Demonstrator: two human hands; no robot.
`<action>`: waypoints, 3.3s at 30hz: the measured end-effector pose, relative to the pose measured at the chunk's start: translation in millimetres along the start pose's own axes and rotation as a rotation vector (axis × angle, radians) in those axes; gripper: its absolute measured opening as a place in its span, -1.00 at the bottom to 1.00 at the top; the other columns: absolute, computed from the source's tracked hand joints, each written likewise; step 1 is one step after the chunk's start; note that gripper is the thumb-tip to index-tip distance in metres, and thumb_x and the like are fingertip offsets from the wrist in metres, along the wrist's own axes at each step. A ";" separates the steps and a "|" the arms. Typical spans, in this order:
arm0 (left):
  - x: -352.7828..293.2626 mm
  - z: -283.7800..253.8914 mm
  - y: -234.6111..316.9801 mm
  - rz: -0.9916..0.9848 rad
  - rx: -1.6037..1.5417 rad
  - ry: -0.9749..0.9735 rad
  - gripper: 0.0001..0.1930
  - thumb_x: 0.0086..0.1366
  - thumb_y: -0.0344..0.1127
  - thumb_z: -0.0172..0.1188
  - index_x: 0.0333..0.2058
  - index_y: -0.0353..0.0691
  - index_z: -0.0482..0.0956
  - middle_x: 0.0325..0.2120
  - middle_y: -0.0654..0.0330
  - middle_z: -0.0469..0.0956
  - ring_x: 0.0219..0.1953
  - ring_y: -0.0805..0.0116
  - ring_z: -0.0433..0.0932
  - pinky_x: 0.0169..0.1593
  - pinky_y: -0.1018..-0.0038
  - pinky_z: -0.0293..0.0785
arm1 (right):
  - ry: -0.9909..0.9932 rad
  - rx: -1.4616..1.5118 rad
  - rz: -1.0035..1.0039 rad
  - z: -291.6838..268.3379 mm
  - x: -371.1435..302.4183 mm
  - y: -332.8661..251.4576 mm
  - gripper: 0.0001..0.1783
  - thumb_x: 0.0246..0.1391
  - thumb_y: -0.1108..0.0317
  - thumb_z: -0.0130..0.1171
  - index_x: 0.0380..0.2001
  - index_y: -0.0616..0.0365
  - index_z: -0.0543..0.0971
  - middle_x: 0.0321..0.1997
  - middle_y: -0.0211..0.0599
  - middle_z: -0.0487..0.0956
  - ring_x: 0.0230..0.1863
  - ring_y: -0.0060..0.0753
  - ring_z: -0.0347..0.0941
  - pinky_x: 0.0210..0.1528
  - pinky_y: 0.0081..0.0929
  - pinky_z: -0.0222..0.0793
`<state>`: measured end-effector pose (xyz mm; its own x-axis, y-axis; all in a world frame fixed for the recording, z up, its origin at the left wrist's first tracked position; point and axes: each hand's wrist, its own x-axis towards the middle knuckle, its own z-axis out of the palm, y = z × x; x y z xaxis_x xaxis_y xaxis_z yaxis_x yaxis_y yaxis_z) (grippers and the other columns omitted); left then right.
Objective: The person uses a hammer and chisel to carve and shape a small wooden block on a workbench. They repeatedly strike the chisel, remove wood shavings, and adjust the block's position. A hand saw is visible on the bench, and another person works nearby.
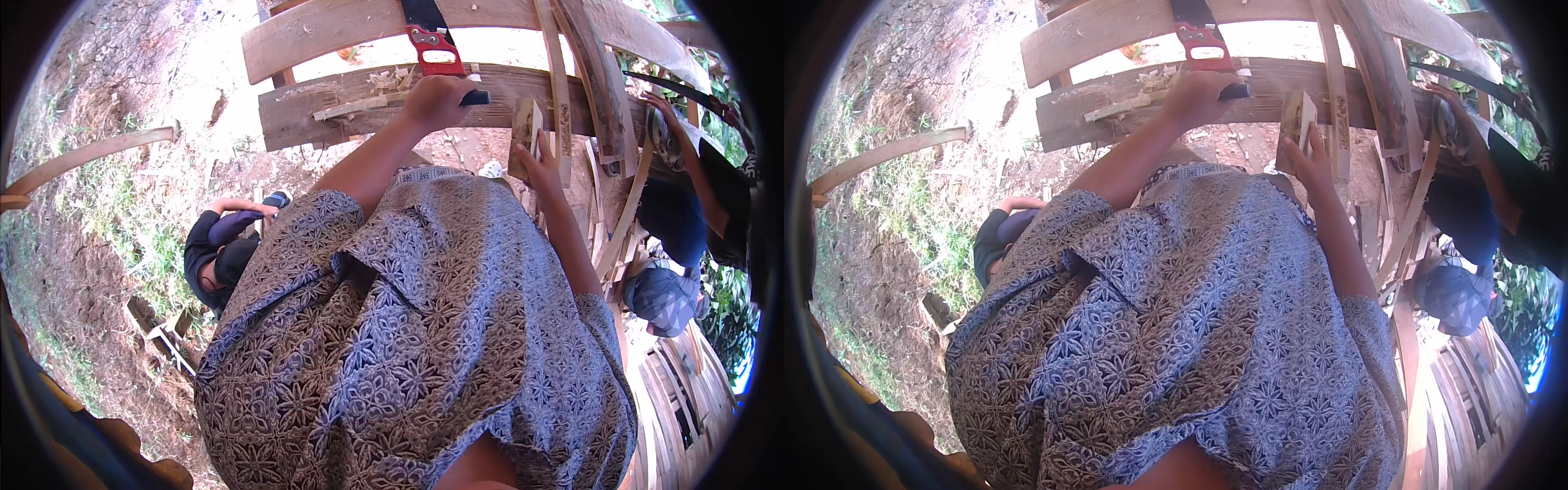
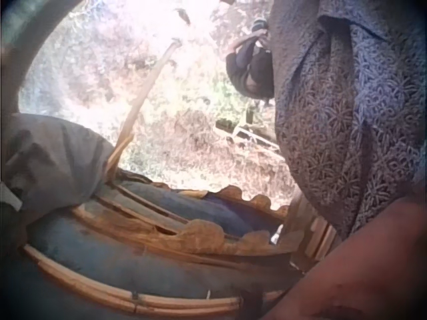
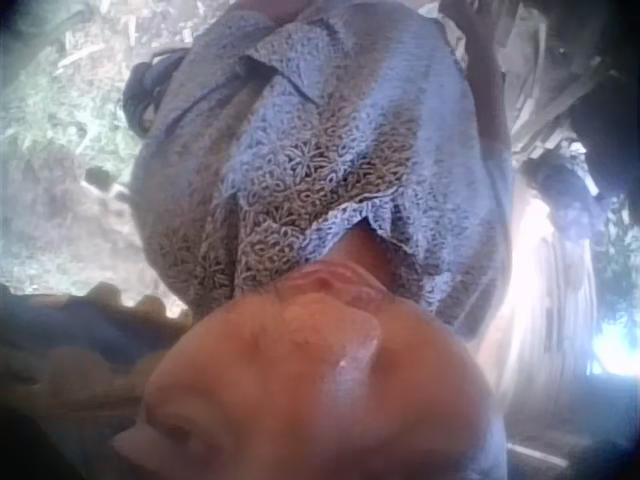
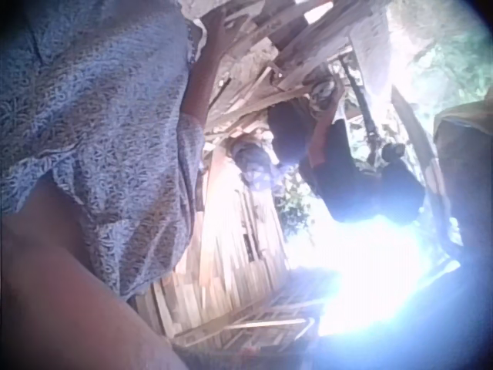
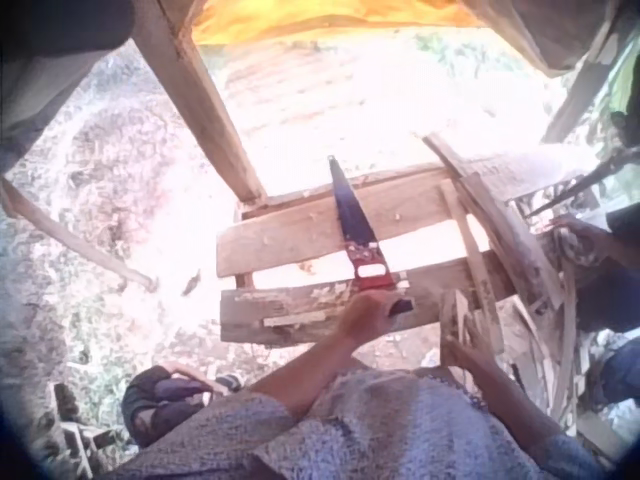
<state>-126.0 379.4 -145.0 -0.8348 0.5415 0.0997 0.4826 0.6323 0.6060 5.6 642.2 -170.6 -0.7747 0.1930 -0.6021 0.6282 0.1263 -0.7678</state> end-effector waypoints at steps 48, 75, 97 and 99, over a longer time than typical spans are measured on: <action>-49.9 -50.1 61.9 0.084 -0.626 0.388 -0.68 0.09 -0.45 0.43 -0.13 -0.02 0.74 -0.39 0.25 0.73 -0.36 0.33 0.73 -0.27 0.41 0.63 | -0.186 -1.285 -0.550 54.2 -22.8 -137.8 0.09 0.00 0.04 0.37 0.54 -0.50 0.01 0.33 0.25 0.29 0.27 0.37 0.27 0.31 0.16 0.32; -87.4 -71.0 -54.6 -0.259 0.450 -0.072 -0.75 0.20 -0.29 0.36 -0.12 -0.01 0.65 -0.15 0.24 0.65 -0.22 0.09 0.74 -0.18 0.15 0.69 | -0.223 -1.074 -0.463 136.2 4.4 -130.8 0.25 -0.21 0.06 0.47 0.52 -0.81 -0.01 0.29 0.12 0.26 0.26 0.36 0.35 0.22 0.15 0.49; -89.8 -49.3 -27.6 -0.136 -0.329 0.033 -0.74 0.20 -0.24 0.49 -0.19 -0.01 0.61 -0.25 0.24 0.69 -0.22 0.09 0.72 -0.19 0.27 0.62 | -0.243 -1.431 -0.020 19.6 26.0 -95.3 0.15 -0.02 -0.16 0.41 0.56 -0.10 0.13 0.39 0.26 0.27 0.42 0.22 0.29 0.38 -0.01 0.36; -94.9 -42.0 -24.5 -0.145 -0.365 0.049 -0.75 0.21 -0.25 0.49 -0.19 -0.03 0.61 -0.24 0.24 0.70 -0.19 0.09 0.72 -0.16 0.28 0.63 | -0.236 -1.479 -0.003 15.2 22.9 -89.8 0.17 -0.01 -0.17 0.40 0.57 -0.06 0.09 0.39 0.29 0.25 0.44 0.24 0.26 0.39 -0.01 0.35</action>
<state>-69.6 289.3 -136.2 -0.9033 0.4282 0.0244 0.2397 0.4569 0.8566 -69.6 620.5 -118.8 -0.6787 0.0519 -0.7325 0.0185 0.9984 0.0536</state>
